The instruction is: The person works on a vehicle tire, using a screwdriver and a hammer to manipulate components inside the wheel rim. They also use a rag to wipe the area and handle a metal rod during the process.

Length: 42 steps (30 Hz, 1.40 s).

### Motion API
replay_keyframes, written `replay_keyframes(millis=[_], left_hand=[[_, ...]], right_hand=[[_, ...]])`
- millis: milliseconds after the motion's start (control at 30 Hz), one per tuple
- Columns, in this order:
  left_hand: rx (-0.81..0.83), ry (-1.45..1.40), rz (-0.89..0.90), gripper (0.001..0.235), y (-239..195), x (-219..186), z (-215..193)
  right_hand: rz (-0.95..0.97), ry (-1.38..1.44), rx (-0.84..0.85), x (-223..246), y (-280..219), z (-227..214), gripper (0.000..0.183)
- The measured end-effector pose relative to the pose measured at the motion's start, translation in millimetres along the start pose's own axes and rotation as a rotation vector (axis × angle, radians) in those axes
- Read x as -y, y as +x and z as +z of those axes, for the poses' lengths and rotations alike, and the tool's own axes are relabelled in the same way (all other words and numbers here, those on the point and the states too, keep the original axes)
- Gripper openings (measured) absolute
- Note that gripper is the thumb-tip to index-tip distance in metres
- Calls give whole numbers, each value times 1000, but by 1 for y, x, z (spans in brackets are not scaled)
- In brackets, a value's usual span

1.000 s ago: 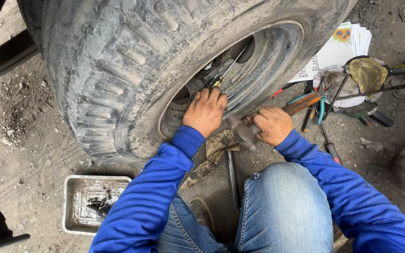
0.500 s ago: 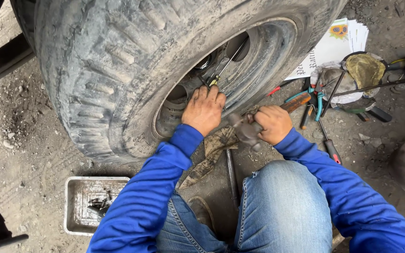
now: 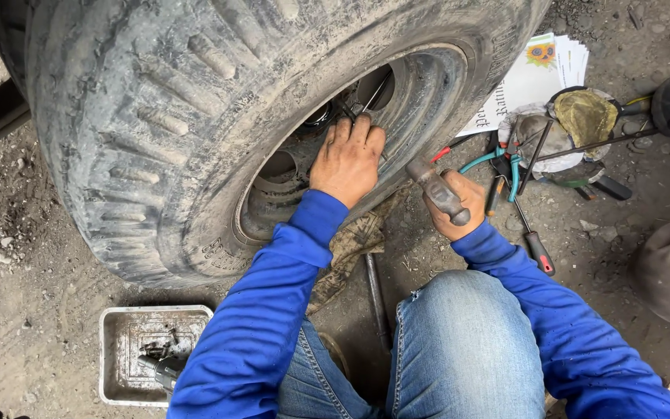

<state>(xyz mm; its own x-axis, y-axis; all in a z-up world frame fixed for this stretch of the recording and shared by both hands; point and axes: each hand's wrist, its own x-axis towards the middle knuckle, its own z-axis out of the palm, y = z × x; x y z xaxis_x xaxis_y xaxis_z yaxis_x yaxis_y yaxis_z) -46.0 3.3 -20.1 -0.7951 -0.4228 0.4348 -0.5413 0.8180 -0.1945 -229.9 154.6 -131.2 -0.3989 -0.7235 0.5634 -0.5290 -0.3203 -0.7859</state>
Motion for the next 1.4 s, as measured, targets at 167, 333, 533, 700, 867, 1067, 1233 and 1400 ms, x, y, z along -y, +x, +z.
replay_keyframes(millis=[167,333,533,700,867,1067,1233,1400], left_hand=[[0,-14,-3,15,2,-1,-4],[-3,-13,2,16,2,2,6],[-8,-11,-8,17,2,1,5],[-19,-29,-1,18,4,2,9],[-37,-11,-7,15,3,0,7],[-34,-6,-5,14,3,0,7],[-37,0,-2,13,2,1,4],[-50,-29,-5,11,2,1,3]], right_hand=[[-36,-4,65,3,3,4,36],[-38,24,54,-2,4,7,35],[-94,98,4,1,6,10,34],[-231,79,37,-37,-6,10,35],[-237,-43,110,-19,12,18,42],[-155,14,185,-53,-3,23,49],[-183,-2,121,-38,4,26,50],[-243,-22,113,-43,-4,22,78]])
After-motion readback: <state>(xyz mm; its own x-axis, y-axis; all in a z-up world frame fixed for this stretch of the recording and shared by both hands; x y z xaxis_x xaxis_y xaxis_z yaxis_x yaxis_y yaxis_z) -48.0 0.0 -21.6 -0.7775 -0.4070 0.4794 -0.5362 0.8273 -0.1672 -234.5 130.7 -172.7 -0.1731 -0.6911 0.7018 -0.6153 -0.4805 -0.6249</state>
